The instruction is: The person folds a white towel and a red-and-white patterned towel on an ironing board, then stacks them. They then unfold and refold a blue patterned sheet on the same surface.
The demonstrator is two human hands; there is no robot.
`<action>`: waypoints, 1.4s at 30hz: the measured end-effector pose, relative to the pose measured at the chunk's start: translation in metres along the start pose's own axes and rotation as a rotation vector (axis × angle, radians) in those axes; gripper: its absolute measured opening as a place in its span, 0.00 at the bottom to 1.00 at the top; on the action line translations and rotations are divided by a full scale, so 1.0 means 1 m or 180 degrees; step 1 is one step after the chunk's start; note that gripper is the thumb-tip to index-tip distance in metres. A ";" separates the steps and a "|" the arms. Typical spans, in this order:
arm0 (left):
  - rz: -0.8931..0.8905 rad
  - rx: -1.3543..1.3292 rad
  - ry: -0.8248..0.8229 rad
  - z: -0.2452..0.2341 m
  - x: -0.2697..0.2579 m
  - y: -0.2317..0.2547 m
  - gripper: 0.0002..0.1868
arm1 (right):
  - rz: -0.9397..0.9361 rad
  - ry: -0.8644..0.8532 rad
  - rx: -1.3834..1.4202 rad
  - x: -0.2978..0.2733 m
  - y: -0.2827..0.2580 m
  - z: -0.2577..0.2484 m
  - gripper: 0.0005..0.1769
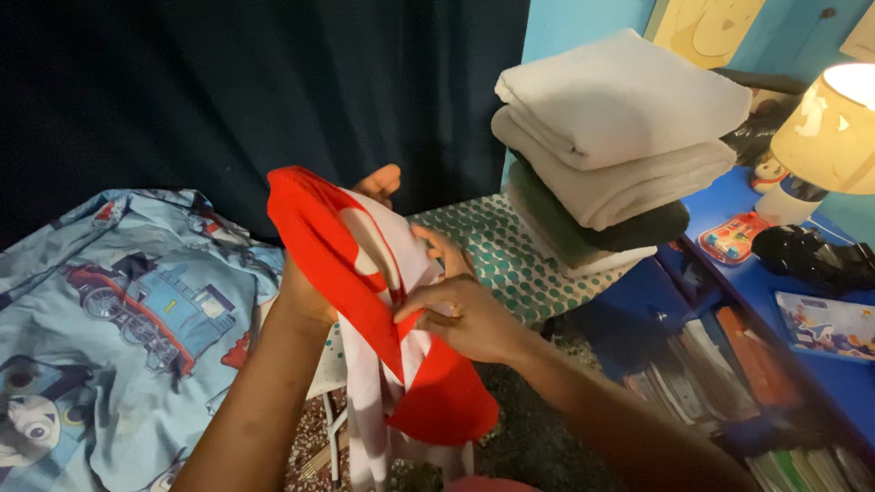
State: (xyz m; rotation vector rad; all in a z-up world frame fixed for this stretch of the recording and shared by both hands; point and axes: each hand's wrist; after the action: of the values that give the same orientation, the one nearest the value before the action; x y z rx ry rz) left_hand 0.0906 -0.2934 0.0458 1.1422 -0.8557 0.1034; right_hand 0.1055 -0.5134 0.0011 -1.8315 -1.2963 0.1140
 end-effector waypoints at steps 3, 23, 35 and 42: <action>-0.0372 -0.1008 0.0441 -0.005 -0.001 -0.012 0.39 | 0.0292 0.0255 0.0077 0.002 0.011 0.011 0.17; -0.1854 0.0467 0.1743 -0.025 -0.014 0.016 0.24 | 0.1025 0.0723 0.0818 -0.006 0.056 -0.036 0.11; -0.2282 0.3272 0.0101 0.058 0.018 0.003 0.23 | 0.0376 0.0457 0.0310 0.023 -0.006 -0.060 0.12; -0.1570 0.3044 0.0440 0.052 0.021 0.008 0.04 | -0.0373 0.0751 -0.0010 0.031 -0.015 -0.068 0.09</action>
State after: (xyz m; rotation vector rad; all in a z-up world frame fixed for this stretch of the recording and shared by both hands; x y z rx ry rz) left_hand 0.0731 -0.3397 0.0725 2.1828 -0.3516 0.1892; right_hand 0.1438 -0.5270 0.0660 -1.7096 -1.2326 -0.1630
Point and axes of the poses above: each hand's wrist, its own x-axis towards the middle knuckle, its own z-axis out of the palm, y = z × x, and after that the axes turned 12 degrees about -y, right-handed
